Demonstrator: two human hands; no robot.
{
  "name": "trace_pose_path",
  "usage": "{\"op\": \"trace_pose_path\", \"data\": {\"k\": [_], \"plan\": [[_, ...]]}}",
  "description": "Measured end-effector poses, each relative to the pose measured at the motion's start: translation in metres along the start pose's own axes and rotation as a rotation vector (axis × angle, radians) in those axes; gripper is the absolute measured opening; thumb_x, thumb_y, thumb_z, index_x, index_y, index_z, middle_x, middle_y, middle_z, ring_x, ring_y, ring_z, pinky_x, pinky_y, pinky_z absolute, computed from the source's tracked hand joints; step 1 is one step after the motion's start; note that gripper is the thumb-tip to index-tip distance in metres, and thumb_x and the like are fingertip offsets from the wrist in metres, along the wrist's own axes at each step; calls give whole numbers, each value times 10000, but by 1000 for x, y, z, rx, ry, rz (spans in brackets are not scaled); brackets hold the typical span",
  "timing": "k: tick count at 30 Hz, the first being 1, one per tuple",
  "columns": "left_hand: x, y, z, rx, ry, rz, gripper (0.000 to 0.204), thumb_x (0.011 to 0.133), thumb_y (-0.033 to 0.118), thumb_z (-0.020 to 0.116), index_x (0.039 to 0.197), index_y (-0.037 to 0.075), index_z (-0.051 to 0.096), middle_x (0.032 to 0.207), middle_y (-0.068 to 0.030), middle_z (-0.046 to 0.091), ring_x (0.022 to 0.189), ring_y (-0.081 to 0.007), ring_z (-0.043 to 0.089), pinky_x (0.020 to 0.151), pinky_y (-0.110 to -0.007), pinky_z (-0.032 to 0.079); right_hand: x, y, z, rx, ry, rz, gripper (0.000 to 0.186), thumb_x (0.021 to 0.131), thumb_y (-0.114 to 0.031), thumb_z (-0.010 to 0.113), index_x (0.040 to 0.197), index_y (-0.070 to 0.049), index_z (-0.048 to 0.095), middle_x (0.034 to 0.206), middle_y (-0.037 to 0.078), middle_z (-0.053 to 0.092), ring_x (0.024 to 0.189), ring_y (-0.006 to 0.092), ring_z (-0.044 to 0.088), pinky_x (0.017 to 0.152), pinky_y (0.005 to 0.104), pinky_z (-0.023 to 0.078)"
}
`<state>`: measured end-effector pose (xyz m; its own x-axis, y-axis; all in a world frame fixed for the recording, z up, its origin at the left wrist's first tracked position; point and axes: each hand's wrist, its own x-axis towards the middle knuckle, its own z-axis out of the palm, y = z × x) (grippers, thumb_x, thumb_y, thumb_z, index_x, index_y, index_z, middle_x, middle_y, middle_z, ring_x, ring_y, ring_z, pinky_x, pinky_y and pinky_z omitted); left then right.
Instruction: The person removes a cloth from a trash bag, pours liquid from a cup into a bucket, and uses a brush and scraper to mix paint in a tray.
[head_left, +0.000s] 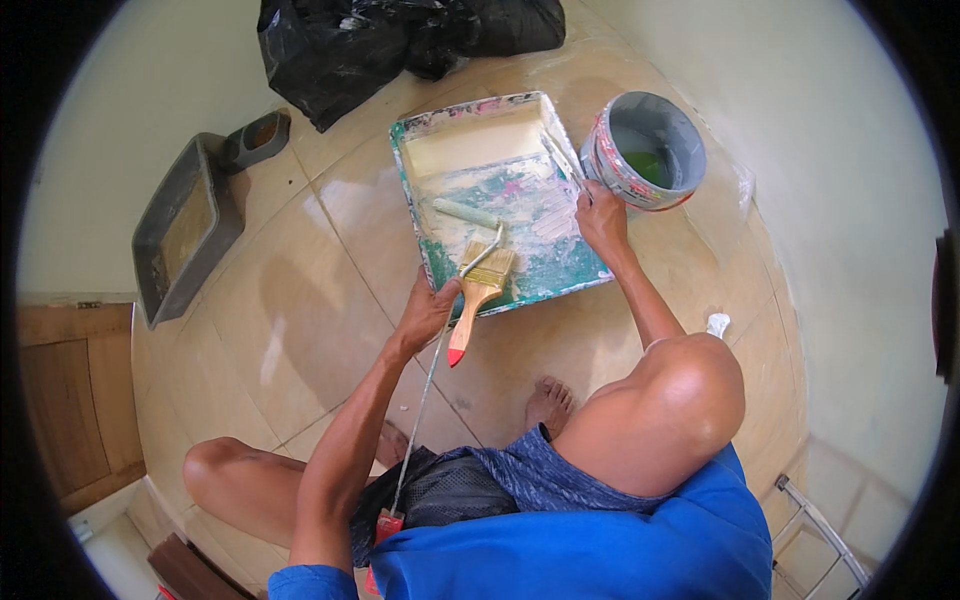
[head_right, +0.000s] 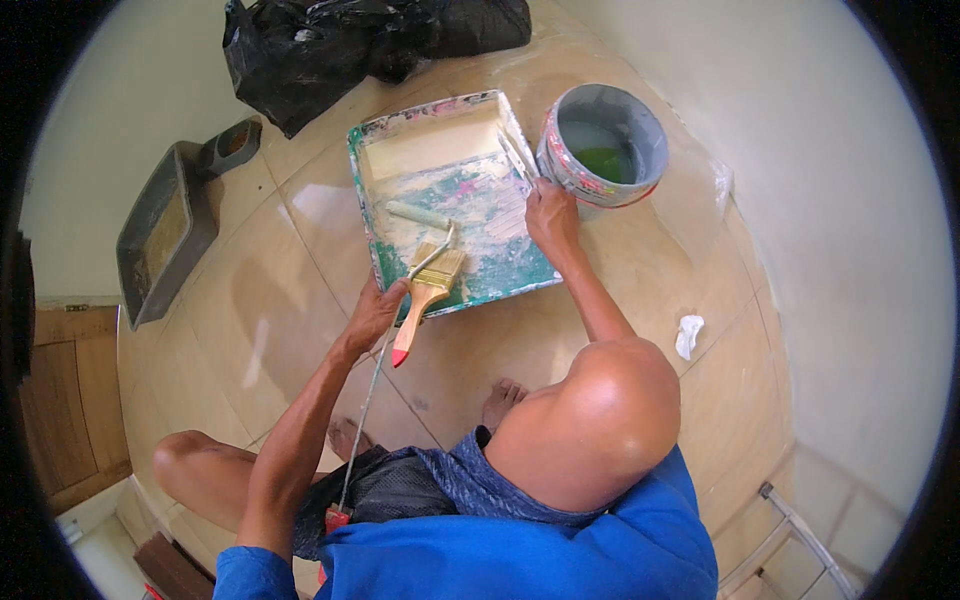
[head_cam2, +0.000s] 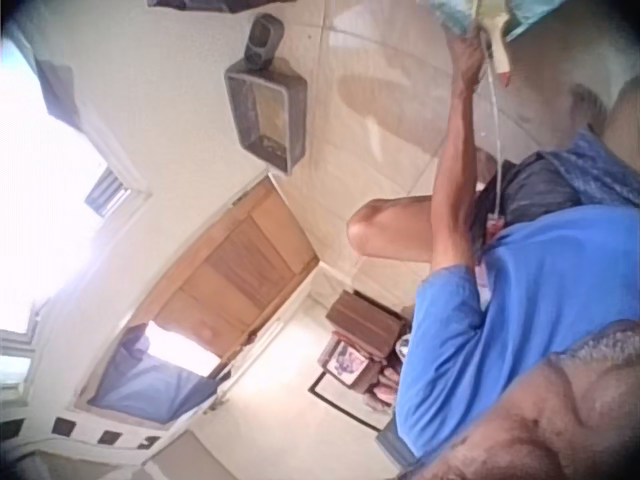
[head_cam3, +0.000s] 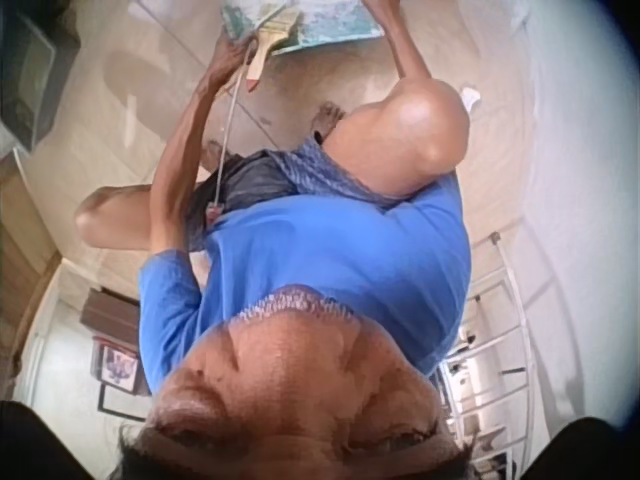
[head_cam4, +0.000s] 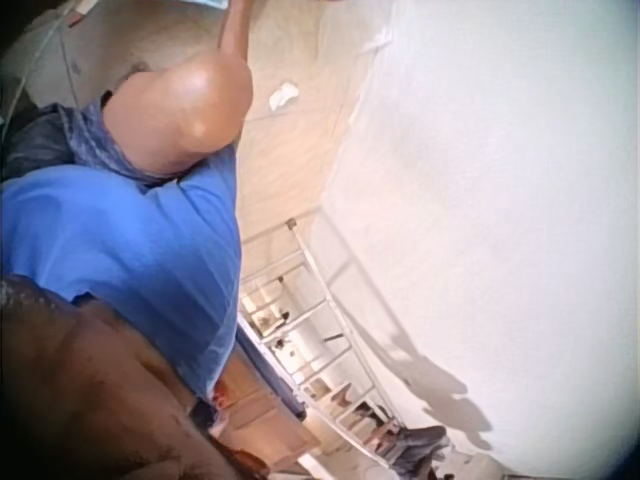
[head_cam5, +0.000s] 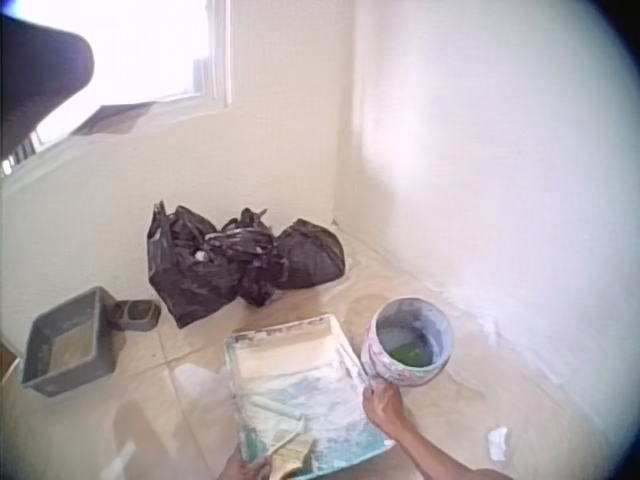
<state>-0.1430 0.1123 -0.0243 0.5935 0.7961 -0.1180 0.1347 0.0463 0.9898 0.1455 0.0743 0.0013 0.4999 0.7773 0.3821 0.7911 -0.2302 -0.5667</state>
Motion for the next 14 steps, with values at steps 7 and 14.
{"op": "trace_pose_path", "data": {"k": [7, 14], "plan": [[-2, 7, -3, -75, -41, -50, 433, 847, 183, 498, 1188, -34, 343, 1090, -90, 490, 980, -151, 452, 885, -277, 353, -2, 7, -12, -31, 13, -17, 218, 761, -108, 476, 882, 16, 608, 773, 249, 577, 737, 400, 561, 715, 444, 438], [-5, 11, -6, -92, -51, -125, 499, 830, 208, 529, 1213, -32, 319, 1115, -97, 481, 999, -155, 445, 898, -270, 341, 0, 0, -17, -29, -47, 67, 221, 765, -111, 476, 908, -32, 624, 758, 248, 578, 748, 384, 571, 723, 433, 439]]}}
